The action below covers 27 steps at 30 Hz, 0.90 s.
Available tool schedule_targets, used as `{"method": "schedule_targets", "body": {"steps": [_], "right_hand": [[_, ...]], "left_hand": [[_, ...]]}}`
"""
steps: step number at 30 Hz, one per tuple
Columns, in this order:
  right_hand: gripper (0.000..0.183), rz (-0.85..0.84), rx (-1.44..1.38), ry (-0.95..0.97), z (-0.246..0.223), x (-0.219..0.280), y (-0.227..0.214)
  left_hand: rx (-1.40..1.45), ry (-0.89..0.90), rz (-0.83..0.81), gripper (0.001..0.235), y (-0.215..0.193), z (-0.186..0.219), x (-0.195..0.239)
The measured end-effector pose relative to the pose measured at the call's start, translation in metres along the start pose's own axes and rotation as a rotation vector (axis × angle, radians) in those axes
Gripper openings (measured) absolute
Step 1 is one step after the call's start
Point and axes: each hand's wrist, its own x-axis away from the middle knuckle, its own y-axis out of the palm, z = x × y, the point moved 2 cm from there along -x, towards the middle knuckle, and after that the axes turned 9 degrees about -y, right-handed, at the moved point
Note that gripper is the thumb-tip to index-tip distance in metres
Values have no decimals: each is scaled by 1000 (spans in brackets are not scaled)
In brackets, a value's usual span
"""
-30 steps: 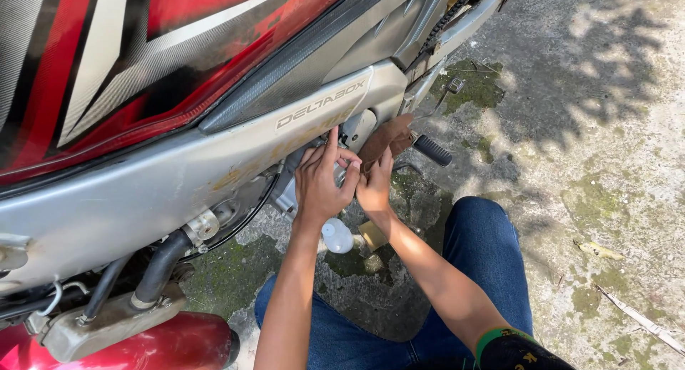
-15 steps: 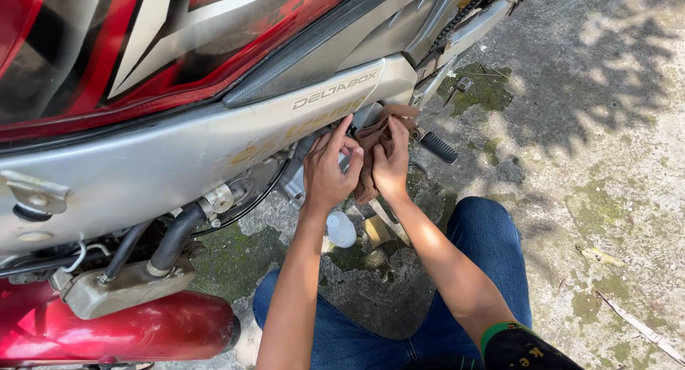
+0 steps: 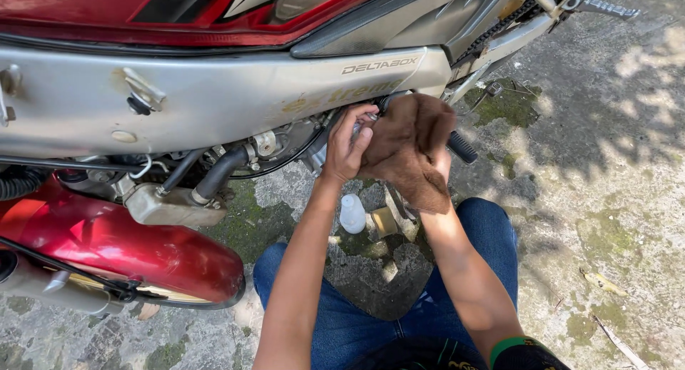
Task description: The person wipes the engine casing and side panels of a motorcycle with a brown cloth. They then pick up a white spray bottle and a yellow sponge, applying liquid from the bottle onto the sponge.
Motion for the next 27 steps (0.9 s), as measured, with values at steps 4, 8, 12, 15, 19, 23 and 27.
{"method": "schedule_targets", "body": {"steps": [4,8,12,15,19,23,27], "right_hand": [[18,-6,157,77,24,-1,14],[33,41,520,235,49,-3,33],[60,-202,564,-39,25,-13,60],[36,-380,893,61,33,-14,57],[20,-412,900,95,63,-30,56],[15,-331,894,227,120,-35,46],[16,-329,671,317,101,-40,37]], "left_hand": [[104,-12,75,46,0,-11,2],[-56,111,207,48,-2,-2,15],[-469,331,328,40,-15,0,59],[-721,282,294,52,-36,-15,77],[-866,215,349,51,-21,-29,69],[-1042,126,528,35,-4,-61,61],[-1024,-50,480,33,0,-66,61]]}}
